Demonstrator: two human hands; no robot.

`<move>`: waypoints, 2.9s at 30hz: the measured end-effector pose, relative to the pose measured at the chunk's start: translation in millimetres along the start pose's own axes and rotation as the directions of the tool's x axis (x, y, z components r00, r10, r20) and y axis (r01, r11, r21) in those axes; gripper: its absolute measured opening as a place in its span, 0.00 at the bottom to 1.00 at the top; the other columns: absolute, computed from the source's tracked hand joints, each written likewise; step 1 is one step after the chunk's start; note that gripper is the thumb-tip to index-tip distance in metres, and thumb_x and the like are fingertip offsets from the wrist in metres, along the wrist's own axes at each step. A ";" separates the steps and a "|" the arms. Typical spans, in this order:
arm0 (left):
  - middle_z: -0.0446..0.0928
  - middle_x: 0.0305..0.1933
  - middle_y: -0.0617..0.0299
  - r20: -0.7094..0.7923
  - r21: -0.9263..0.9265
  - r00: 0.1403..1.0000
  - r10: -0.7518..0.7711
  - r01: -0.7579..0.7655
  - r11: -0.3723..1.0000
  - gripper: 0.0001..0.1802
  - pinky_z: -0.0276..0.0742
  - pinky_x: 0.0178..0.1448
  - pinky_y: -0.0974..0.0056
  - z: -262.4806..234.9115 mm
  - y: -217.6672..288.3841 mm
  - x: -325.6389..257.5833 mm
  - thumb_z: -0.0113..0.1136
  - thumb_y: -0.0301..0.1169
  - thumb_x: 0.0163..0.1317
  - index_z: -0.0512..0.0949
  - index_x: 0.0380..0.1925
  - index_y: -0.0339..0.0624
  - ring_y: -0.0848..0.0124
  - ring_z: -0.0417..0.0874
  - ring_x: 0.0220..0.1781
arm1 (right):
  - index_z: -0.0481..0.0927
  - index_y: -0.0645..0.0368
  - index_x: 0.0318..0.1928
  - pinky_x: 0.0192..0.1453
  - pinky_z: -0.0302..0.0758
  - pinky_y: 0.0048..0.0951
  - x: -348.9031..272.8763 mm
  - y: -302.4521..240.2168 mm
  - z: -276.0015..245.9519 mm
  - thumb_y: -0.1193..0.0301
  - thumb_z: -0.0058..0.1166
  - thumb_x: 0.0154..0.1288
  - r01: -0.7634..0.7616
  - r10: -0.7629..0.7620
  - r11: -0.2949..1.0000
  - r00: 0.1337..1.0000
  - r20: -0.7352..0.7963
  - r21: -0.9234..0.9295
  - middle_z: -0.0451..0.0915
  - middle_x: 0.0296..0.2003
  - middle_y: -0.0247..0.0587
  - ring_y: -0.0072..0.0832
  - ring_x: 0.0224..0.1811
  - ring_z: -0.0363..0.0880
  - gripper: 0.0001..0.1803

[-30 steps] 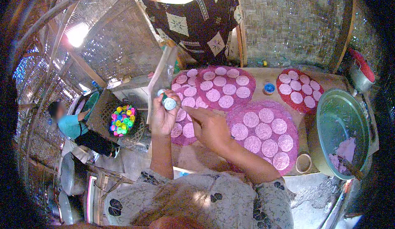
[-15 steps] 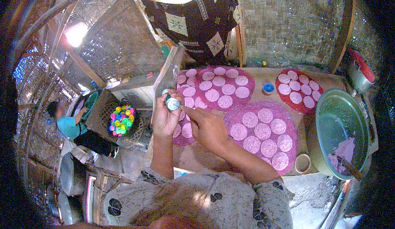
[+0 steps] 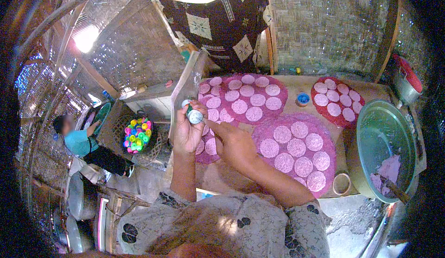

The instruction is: The person uses a wooden mold and a small container to scoop pink batter and press it into circular shapes on purple trays. They repeatedly fill the mold, press the batter, and place the formed cakes onto the trays.

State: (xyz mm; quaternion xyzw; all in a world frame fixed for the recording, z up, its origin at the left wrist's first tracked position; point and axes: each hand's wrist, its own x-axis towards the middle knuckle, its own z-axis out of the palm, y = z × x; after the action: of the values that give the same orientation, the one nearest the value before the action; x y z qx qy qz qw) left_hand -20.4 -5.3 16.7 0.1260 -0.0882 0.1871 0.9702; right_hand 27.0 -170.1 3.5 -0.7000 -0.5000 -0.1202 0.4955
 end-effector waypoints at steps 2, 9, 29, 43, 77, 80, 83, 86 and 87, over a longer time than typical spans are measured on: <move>0.73 0.42 0.58 0.007 0.061 0.999 0.054 -0.054 0.997 0.09 0.78 0.54 0.60 -5.9 -0.8 0.5 0.56 0.26 0.66 0.70 0.43 0.37 0.68 0.76 0.44 | 0.77 0.51 0.59 0.30 0.77 0.43 -1.1 -3.4 -1.9 0.76 0.51 0.58 0.040 -0.035 0.983 0.999 0.033 -0.177 0.78 0.31 0.43 0.40 0.27 0.81 0.25; 0.74 0.41 0.60 0.046 0.446 0.957 0.286 -0.276 0.851 0.08 0.79 0.54 0.61 -6.1 -7.8 -4.4 0.55 0.29 0.70 0.70 0.44 0.39 0.69 0.77 0.44 | 0.75 0.54 0.60 0.27 0.77 0.37 -4.2 -4.3 3.2 0.76 0.55 0.59 0.107 -0.069 0.913 0.992 0.110 -0.395 0.76 0.27 0.38 0.33 0.25 0.80 0.25; 0.72 0.44 0.60 0.045 0.554 0.945 0.323 -0.293 0.779 0.08 0.79 0.52 0.64 -11.0 -8.3 -8.0 0.53 0.28 0.72 0.68 0.46 0.40 0.69 0.77 0.45 | 0.78 0.58 0.57 0.28 0.76 0.39 -8.9 1.0 5.6 0.78 0.55 0.57 0.083 -0.052 0.948 0.993 0.108 -0.308 0.76 0.26 0.39 0.37 0.30 0.81 0.24; 0.74 0.42 0.59 0.079 0.555 0.929 0.361 -0.342 0.759 0.07 0.78 0.53 0.62 -8.7 -2.7 -28.5 0.51 0.27 0.72 0.69 0.46 0.39 0.69 0.77 0.44 | 0.81 0.56 0.49 0.23 0.72 0.31 -18.6 8.2 3.0 0.72 0.56 0.66 -0.019 0.029 0.972 0.999 -0.037 0.232 0.83 0.30 0.42 0.30 0.19 0.76 0.12; 0.69 0.64 0.44 0.007 0.665 0.702 -0.712 0.528 0.528 0.25 0.66 0.71 0.51 -2.6 -4.7 -210.7 0.53 0.35 0.72 0.60 0.62 0.35 0.54 0.72 0.65 | 0.74 0.56 0.41 0.30 0.78 0.31 -45.6 2.8 34.6 0.43 0.48 0.70 -0.340 0.765 0.213 0.641 0.060 0.916 0.75 0.29 0.35 0.27 0.25 0.78 0.26; 0.65 0.67 0.43 -0.137 0.935 0.946 -0.293 0.026 -0.354 0.36 0.64 0.72 0.54 -3.6 13.9 -222.5 0.62 0.37 0.67 0.56 0.66 0.34 0.52 0.69 0.69 | 0.71 0.59 0.41 0.26 0.77 0.29 -69.1 -2.5 27.5 0.42 0.51 0.67 -0.425 0.836 0.295 0.549 -0.016 0.856 0.73 0.29 0.38 0.27 0.22 0.78 0.30; 0.62 0.69 0.45 -0.195 0.970 0.910 -0.367 0.233 0.063 0.44 0.64 0.71 0.54 -75.9 1.2 -231.9 0.69 0.40 0.61 0.54 0.67 0.33 0.56 0.67 0.70 | 0.71 0.62 0.46 0.25 0.77 0.31 -87.9 -12.8 41.9 0.41 0.52 0.65 -0.463 0.868 0.284 0.496 -0.020 0.840 0.71 0.28 0.38 0.28 0.22 0.77 0.33; 0.64 0.68 0.48 -0.310 0.926 0.794 -0.523 0.377 0.023 0.41 0.65 0.70 0.54 -89.7 -6.1 -246.4 0.66 0.39 0.64 0.54 0.67 0.33 0.60 0.68 0.68 | 0.71 0.62 0.46 0.23 0.76 0.31 -102.6 -17.0 57.5 0.41 0.53 0.65 -0.499 0.907 0.223 0.421 0.010 0.837 0.72 0.28 0.38 0.28 0.20 0.77 0.33; 0.65 0.67 0.48 -0.253 0.935 0.782 -0.570 0.348 0.064 0.40 0.65 0.70 0.53 -107.2 -8.9 -252.6 0.65 0.40 0.65 0.54 0.68 0.34 0.59 0.68 0.68 | 0.72 0.60 0.43 0.24 0.75 0.30 -107.4 -20.3 60.2 0.40 0.53 0.64 -0.518 0.912 0.215 0.409 0.019 0.828 0.73 0.27 0.37 0.28 0.20 0.77 0.32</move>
State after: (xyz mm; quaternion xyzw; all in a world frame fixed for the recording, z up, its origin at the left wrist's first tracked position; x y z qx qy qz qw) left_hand -234.7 -69.6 -142.4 0.7244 0.0011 -0.1303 0.6770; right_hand -59.9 -183.2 -85.0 -0.5322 0.0443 0.1763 0.8269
